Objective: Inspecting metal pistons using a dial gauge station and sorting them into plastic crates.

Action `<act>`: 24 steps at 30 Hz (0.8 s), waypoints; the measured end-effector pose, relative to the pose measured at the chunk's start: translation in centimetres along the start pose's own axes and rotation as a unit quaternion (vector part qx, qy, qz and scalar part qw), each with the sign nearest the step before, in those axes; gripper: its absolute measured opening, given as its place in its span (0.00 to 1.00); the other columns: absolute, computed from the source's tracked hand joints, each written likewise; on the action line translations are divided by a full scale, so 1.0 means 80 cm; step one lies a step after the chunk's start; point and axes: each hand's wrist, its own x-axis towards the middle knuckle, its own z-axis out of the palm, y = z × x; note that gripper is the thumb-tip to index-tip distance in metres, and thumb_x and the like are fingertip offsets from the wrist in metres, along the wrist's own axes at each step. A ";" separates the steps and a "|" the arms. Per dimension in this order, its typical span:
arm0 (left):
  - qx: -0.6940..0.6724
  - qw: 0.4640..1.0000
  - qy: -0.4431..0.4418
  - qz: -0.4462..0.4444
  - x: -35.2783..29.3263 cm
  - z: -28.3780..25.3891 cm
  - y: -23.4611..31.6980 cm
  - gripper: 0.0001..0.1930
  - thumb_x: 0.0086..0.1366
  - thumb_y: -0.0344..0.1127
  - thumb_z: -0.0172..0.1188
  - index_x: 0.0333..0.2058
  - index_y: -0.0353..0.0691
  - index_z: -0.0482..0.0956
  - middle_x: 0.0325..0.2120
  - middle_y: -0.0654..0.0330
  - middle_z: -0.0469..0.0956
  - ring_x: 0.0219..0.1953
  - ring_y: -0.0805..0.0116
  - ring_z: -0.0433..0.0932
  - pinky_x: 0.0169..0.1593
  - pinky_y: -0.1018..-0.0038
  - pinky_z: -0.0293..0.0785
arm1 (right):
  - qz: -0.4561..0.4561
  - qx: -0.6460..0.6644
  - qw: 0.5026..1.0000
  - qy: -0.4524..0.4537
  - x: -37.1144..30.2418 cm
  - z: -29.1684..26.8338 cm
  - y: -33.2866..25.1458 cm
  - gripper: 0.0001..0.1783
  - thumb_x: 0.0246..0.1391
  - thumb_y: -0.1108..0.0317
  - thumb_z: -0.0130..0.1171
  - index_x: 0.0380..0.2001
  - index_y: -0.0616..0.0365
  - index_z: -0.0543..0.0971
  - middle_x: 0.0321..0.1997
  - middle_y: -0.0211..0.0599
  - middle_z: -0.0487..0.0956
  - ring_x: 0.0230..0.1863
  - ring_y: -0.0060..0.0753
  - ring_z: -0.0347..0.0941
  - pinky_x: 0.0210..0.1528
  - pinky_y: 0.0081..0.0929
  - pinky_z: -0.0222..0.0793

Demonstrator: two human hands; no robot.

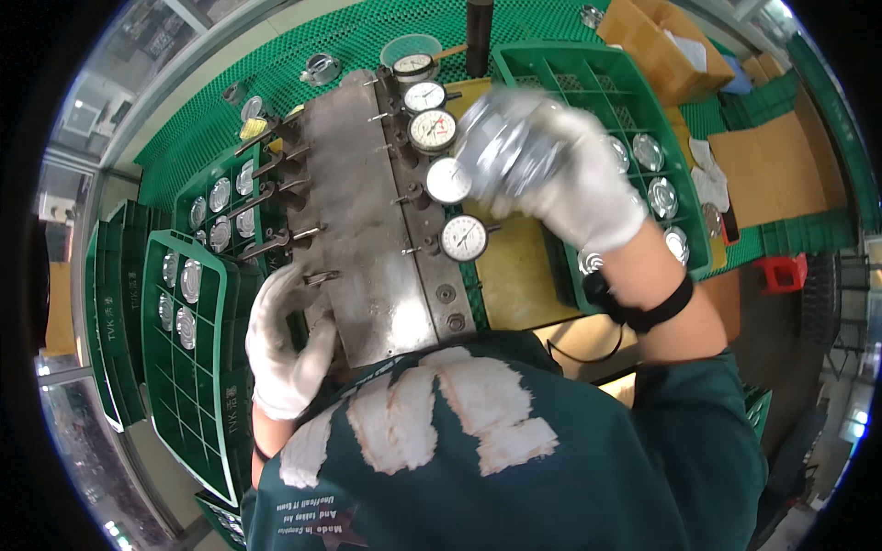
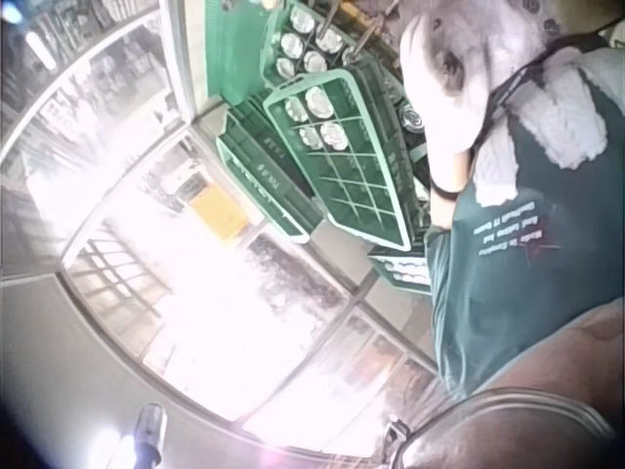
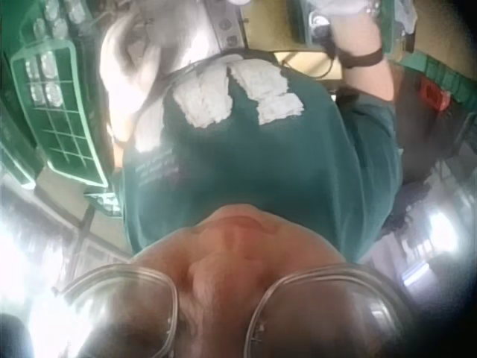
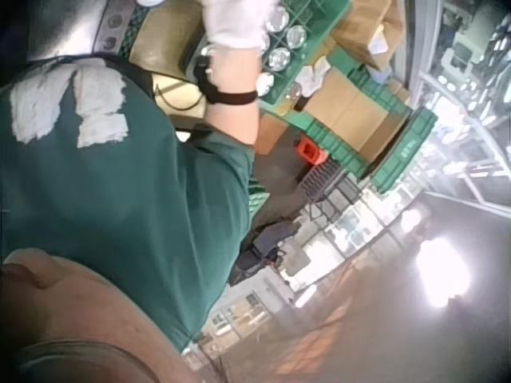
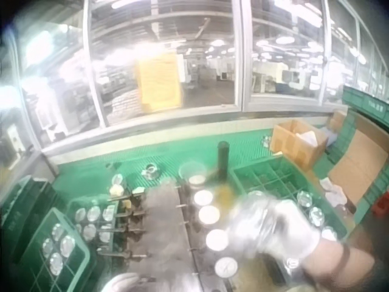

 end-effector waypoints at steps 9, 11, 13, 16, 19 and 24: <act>-0.033 0.920 0.216 -0.326 -0.145 -0.015 -0.006 0.27 0.58 0.15 0.56 0.58 0.32 0.69 0.49 0.52 0.77 0.41 0.70 0.77 0.47 0.75 0.74 | 0.152 -0.423 0.859 0.246 0.209 -0.249 -0.045 0.34 0.51 0.53 0.63 0.59 0.51 0.67 0.42 0.28 0.78 0.39 0.23 0.76 0.45 0.28 0.75; -0.002 0.926 0.192 -0.325 -0.166 -0.023 0.001 0.29 0.60 0.13 0.52 0.62 0.35 0.67 0.54 0.54 0.74 0.43 0.73 0.76 0.49 0.77 0.72 | 0.180 -0.444 0.836 0.267 0.242 -0.277 -0.014 0.52 0.42 0.45 0.70 0.66 0.57 0.59 0.51 0.38 0.78 0.46 0.34 0.77 0.47 0.39 0.76; 0.004 0.920 0.205 -0.335 -0.168 -0.028 0.013 0.29 0.60 0.13 0.52 0.61 0.35 0.67 0.54 0.54 0.75 0.43 0.73 0.77 0.49 0.77 0.73 | 0.183 -0.467 0.818 0.280 0.265 -0.280 -0.001 0.50 0.45 0.44 0.67 0.65 0.59 0.62 0.53 0.41 0.78 0.50 0.37 0.77 0.49 0.41 0.75; 0.041 0.909 0.211 -0.358 -0.164 -0.042 0.020 0.29 0.58 0.16 0.54 0.60 0.34 0.67 0.52 0.53 0.76 0.42 0.72 0.76 0.50 0.75 0.72 | 0.196 -0.594 0.729 0.278 0.281 -0.305 -0.002 0.43 0.51 0.43 0.62 0.64 0.59 0.66 0.57 0.45 0.77 0.55 0.41 0.75 0.52 0.44 0.74; 0.092 0.923 0.207 -0.311 -0.166 -0.067 0.007 0.28 0.57 0.17 0.55 0.59 0.33 0.69 0.50 0.54 0.78 0.40 0.71 0.77 0.50 0.73 0.73 | 0.212 -0.704 0.640 0.223 0.266 -0.309 -0.011 0.43 0.58 0.43 0.56 0.68 0.60 0.60 0.65 0.54 0.71 0.62 0.53 0.70 0.56 0.46 0.72; 0.291 0.905 0.103 -0.294 -0.120 -0.151 -0.007 0.25 0.57 0.20 0.61 0.55 0.33 0.73 0.50 0.51 0.77 0.43 0.65 0.78 0.48 0.70 0.75 | 0.146 -0.489 0.837 0.195 0.169 -0.258 -0.042 0.36 0.61 0.50 0.55 0.64 0.62 0.66 0.60 0.52 0.74 0.54 0.47 0.75 0.53 0.37 0.74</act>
